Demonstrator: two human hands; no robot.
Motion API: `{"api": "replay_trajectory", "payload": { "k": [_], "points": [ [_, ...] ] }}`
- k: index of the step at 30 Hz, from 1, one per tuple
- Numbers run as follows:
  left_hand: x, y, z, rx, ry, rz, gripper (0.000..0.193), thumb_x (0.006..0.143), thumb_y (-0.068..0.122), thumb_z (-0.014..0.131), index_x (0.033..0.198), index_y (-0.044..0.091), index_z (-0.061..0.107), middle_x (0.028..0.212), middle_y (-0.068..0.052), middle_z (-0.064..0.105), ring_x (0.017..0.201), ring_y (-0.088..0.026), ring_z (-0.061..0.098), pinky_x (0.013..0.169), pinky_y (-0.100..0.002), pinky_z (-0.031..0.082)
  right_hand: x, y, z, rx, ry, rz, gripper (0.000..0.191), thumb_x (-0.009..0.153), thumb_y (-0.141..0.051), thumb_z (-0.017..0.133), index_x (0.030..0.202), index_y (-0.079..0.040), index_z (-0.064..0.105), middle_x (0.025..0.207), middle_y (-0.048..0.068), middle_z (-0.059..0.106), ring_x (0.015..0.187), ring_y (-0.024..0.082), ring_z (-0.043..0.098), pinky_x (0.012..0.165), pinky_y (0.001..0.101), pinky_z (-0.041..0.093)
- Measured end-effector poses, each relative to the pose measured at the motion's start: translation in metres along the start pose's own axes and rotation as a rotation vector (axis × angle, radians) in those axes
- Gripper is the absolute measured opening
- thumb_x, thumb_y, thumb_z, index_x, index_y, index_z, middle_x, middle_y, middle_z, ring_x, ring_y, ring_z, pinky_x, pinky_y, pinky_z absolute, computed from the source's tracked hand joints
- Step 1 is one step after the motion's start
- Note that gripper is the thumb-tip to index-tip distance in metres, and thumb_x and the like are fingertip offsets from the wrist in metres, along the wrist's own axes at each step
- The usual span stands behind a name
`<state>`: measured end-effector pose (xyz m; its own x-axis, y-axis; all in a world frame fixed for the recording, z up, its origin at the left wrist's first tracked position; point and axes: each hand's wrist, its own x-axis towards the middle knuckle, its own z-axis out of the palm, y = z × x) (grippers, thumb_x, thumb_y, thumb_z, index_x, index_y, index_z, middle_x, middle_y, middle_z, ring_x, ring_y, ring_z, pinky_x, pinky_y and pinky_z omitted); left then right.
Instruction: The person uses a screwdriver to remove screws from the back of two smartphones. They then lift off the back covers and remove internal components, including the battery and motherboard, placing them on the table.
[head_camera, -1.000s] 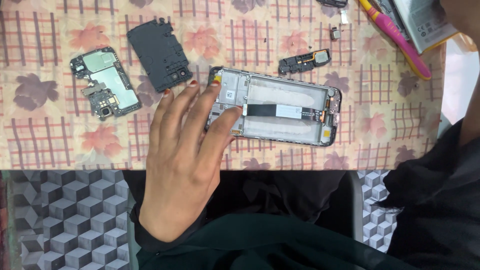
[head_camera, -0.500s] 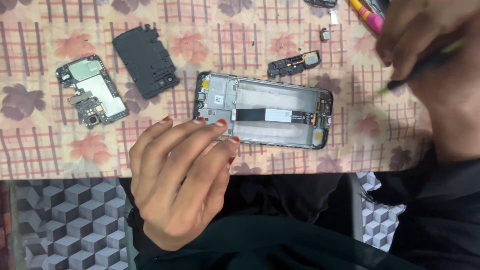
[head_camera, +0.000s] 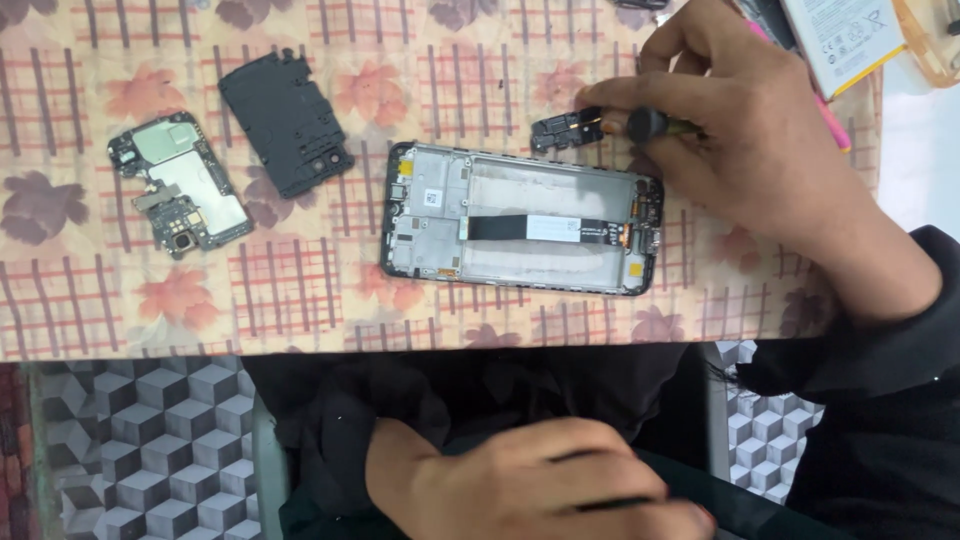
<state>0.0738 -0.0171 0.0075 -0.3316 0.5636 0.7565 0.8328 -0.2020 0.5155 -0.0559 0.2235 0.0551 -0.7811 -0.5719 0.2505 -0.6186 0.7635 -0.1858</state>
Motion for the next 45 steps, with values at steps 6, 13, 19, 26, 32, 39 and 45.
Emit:
{"api": "replay_trajectory", "payload": {
  "k": [6,13,19,26,32,39,45],
  "points": [
    [-0.035,-0.009,0.020,-0.230,-0.090,0.029,0.029,0.104,0.004,0.054,0.129,-0.007,0.064,0.135,-0.008,0.062,0.118,-0.022,0.065,0.100,-0.034,0.061,0.003,0.002,0.006,-0.012,0.018,-0.080,0.043,0.075,0.013,0.071,0.116,-0.001,0.078,0.103,0.012,0.058,0.090,0.023,0.060,0.069,0.0345,0.052],
    [-0.040,-0.016,0.002,-0.529,-0.146,0.039,0.019,0.113,0.005,0.050,0.126,-0.007,0.058,0.129,-0.013,0.061,0.119,-0.024,0.065,0.098,-0.032,0.057,0.006,0.001,0.013,0.034,-0.010,-0.021,0.030,0.084,0.015,0.068,0.111,0.002,0.073,0.100,0.014,0.058,0.084,0.022,0.060,0.068,0.0353,0.051],
    [-0.034,-0.028,-0.026,-0.534,-0.061,0.079,0.017,0.109,0.005,0.053,0.116,-0.007,0.063,0.119,-0.013,0.066,0.100,-0.024,0.071,0.084,-0.032,0.060,0.008,-0.001,0.012,0.047,-0.013,-0.061,0.023,0.088,0.005,0.078,0.110,0.001,0.072,0.097,0.012,0.058,0.086,0.024,0.059,0.071,0.0368,0.050],
    [-0.006,-0.028,-0.049,-0.384,0.196,0.117,0.015,0.107,0.006,0.062,0.099,-0.004,0.071,0.109,-0.014,0.075,0.094,-0.023,0.076,0.077,-0.030,0.066,0.010,-0.002,0.010,0.050,-0.006,-0.132,0.030,0.090,-0.009,0.086,0.114,0.001,0.070,0.105,0.011,0.060,0.096,0.026,0.061,0.079,0.0369,0.052],
    [0.037,-0.004,-0.020,-0.277,0.679,-0.005,0.019,0.099,0.004,0.060,0.090,-0.007,0.073,0.093,-0.015,0.077,0.086,-0.022,0.079,0.077,-0.031,0.071,0.010,-0.004,0.008,-0.025,-0.034,-0.085,0.029,0.084,-0.007,0.086,0.106,0.003,0.072,0.095,0.013,0.060,0.089,0.028,0.061,0.073,0.0397,0.052],
    [-0.069,-0.011,0.040,-0.366,0.499,0.085,0.024,0.105,-0.009,0.046,0.099,-0.022,0.065,0.099,-0.027,0.073,0.092,-0.030,0.077,0.081,-0.035,0.065,0.012,-0.005,0.009,-0.039,-0.088,-0.087,0.028,0.093,-0.007,0.084,0.113,0.004,0.069,0.106,0.014,0.066,0.093,0.024,0.066,0.075,0.0343,0.054],
    [-0.073,-0.006,0.059,-0.288,0.564,0.026,0.019,0.100,-0.011,0.048,0.092,-0.018,0.064,0.092,-0.026,0.070,0.085,-0.029,0.074,0.076,-0.034,0.064,0.016,-0.008,0.010,-0.085,-0.048,-0.119,0.027,0.088,-0.007,0.086,0.108,0.002,0.072,0.101,0.013,0.065,0.091,0.025,0.066,0.074,0.0361,0.056]
  ]
}}
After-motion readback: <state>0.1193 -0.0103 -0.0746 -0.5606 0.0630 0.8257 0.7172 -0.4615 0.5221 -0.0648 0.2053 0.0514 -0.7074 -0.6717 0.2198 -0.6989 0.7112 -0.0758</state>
